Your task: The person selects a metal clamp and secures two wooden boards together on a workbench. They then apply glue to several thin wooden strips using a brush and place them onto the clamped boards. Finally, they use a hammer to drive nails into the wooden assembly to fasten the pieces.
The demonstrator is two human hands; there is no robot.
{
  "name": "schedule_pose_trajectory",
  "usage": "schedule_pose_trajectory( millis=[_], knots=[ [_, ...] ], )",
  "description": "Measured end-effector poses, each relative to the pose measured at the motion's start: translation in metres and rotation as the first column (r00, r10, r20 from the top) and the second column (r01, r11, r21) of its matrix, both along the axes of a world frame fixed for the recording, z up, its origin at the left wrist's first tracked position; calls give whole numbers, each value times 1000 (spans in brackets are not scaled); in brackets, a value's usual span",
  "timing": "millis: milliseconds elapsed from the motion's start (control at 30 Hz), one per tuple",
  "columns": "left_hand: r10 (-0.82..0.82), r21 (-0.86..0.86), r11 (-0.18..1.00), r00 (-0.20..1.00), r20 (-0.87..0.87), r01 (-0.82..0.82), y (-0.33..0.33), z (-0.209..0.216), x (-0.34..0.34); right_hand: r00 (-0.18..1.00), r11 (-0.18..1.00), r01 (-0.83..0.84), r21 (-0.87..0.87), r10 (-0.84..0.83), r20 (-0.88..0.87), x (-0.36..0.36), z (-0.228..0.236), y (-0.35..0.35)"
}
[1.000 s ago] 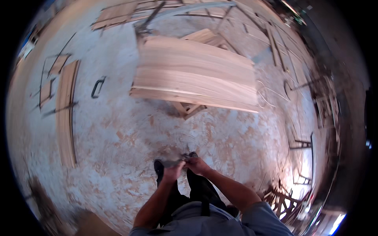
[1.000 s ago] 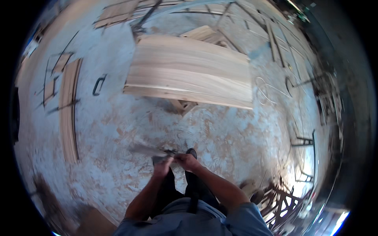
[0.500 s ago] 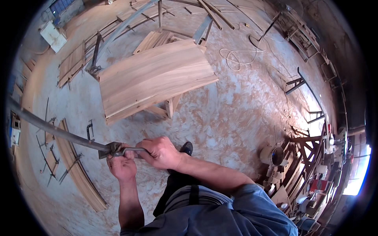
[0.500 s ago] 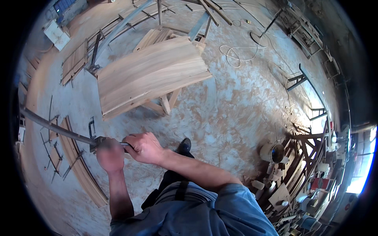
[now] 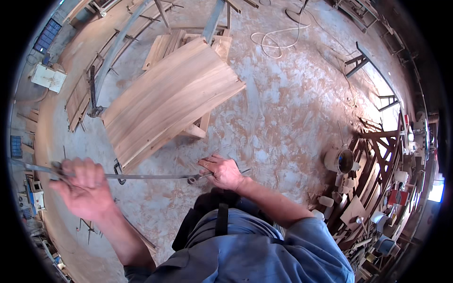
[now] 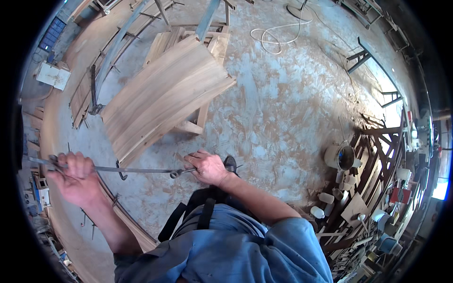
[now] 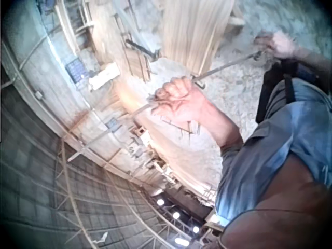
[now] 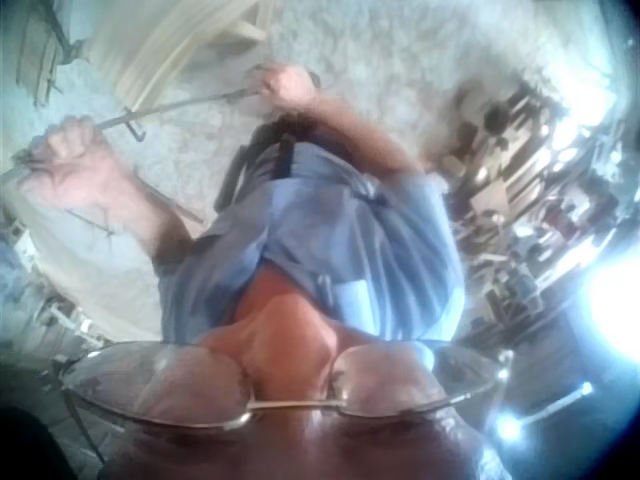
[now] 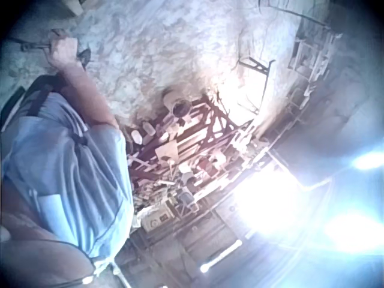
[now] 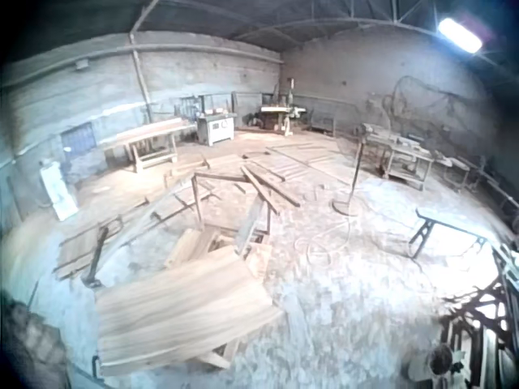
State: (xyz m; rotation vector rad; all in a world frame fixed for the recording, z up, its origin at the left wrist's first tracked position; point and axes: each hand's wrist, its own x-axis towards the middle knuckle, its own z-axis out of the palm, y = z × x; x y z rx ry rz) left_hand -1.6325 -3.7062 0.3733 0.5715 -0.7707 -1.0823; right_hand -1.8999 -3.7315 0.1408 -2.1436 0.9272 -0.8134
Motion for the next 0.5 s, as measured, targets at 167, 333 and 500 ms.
schedule_pose_trajectory(
  millis=[167,333,500],
  knots=[
    [-15,82,996,992,-125,26,-61,16,67,994,989,-49,139,36,100,-22,-1,-15],
    [-20,150,987,964,-267,62,-138,-17,126,997,985,-43,169,53,-58,-13,52,-24],
    [303,373,894,949,-93,-249,-216,-82,107,945,980,198,4,-190,-266,21,41,-30]
  ],
)
